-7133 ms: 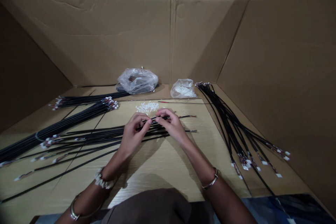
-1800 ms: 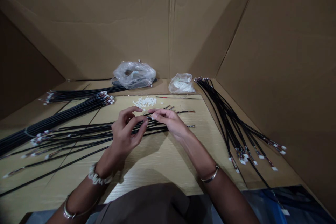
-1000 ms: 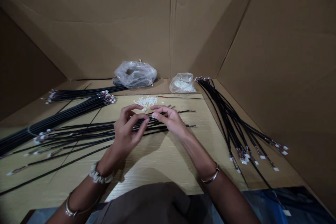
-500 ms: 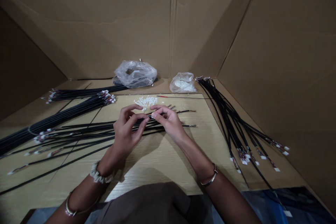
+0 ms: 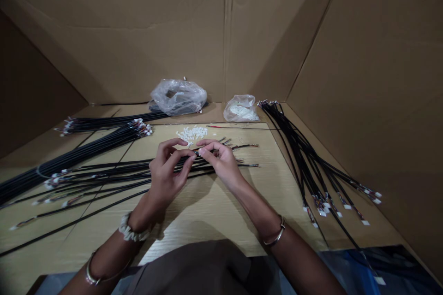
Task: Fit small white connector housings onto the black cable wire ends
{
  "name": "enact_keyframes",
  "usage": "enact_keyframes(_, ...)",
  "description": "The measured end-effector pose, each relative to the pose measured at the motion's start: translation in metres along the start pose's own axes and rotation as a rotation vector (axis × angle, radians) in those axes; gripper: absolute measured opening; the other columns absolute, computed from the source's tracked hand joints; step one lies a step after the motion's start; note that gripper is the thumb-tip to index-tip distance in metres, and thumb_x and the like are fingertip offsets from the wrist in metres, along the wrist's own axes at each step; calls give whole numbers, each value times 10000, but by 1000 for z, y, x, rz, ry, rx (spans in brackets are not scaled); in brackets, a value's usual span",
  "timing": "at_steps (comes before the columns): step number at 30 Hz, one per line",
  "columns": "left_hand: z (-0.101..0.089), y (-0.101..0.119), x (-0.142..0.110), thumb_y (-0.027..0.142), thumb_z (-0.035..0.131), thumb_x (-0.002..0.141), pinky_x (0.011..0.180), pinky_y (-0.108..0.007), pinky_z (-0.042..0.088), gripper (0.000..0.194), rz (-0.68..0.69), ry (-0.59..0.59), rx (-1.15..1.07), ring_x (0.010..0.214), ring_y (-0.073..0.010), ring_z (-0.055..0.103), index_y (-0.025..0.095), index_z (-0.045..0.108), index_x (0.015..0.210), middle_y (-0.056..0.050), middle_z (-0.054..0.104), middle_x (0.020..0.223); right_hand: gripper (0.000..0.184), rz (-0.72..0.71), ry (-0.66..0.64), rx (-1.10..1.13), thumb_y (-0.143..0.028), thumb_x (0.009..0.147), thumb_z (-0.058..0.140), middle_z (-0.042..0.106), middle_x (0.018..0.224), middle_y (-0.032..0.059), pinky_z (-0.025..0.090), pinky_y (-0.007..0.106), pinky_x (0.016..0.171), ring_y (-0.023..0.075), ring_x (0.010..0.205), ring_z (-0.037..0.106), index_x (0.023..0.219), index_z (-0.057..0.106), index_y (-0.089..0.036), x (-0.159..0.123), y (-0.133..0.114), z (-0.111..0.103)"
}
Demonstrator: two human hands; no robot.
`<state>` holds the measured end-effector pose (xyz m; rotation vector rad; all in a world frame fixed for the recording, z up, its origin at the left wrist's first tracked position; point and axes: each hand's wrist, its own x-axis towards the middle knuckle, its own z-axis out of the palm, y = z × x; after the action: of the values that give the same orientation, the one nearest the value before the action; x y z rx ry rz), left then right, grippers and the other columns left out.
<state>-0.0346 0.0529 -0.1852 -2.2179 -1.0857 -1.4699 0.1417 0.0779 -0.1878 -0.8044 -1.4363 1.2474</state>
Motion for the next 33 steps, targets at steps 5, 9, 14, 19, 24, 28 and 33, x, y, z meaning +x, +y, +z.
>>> enact_keyframes(5, 0, 0, 0, 266, 665, 1015, 677, -283, 600, 149, -10, 3, -1, 807, -139, 672, 158, 678, 1118, -60, 699, 1121, 198, 22, 1, 22, -344, 992, 709, 735, 1247, 89, 537, 520, 1057, 268, 1193, 684, 1070, 729, -163, 1, 0, 1)
enact_keyframes(9, 0, 0, 2, 264, 664, 1014, 696, -294, 603, 146, -18, 10, -6, 839, -150, 675, 159, 677, 1115, -63, 693, 1134, 212, 68, 6, 44, -361, 995, 703, 741, 1232, 88, 537, 516, 1052, 264, 1178, 690, 1062, 728, -161, 1, -2, 1)
enact_keyframes(14, -2, 1, 3, 254, 663, 1013, 686, -286, 598, 137, 8, 2, -24, 831, -146, 669, 159, 674, 1111, -62, 688, 1135, 263, 117, 17, 57, -416, 1009, 670, 754, 1142, 76, 556, 482, 991, 243, 1073, 712, 1033, 722, -159, 3, -6, 0)
enact_keyframes(19, -1, 3, 1, 260, 662, 1016, 673, -278, 599, 149, 49, -37, -45, 809, -138, 669, 162, 675, 1129, -63, 694, 1138, 238, 90, 43, 53, -410, 971, 711, 751, 1066, 57, 538, 463, 982, 232, 1030, 699, 974, 717, -172, 4, -15, -4)
enact_keyframes(24, 0, 3, 1, 256, 660, 1019, 670, -275, 602, 151, 72, -63, -67, 799, -134, 671, 163, 676, 1136, -63, 699, 1137, 250, 40, 51, 21, -442, 800, 851, 766, 982, 36, 488, 422, 962, 238, 995, 675, 836, 751, -216, 5, -22, -7)
enact_keyframes(28, 0, 2, 1, 254, 659, 1019, 676, -277, 603, 146, 70, -65, -97, 808, -136, 672, 166, 679, 1134, -65, 699, 1146, 239, 4, 70, -12, -475, 754, 866, 762, 952, 30, 472, 391, 903, 246, 976, 667, 744, 757, -262, 6, -22, -6)
enact_keyframes(33, 2, 2, 0, 266, 660, 1017, 760, -337, 630, 210, 6, -16, -158, 942, -186, 698, 171, 663, 1204, -82, 682, 1208, 223, -79, 117, -72, -471, 787, 842, 746, 997, 53, 469, 410, 912, 278, 1053, 665, 741, 756, -271, 5, -24, -6)
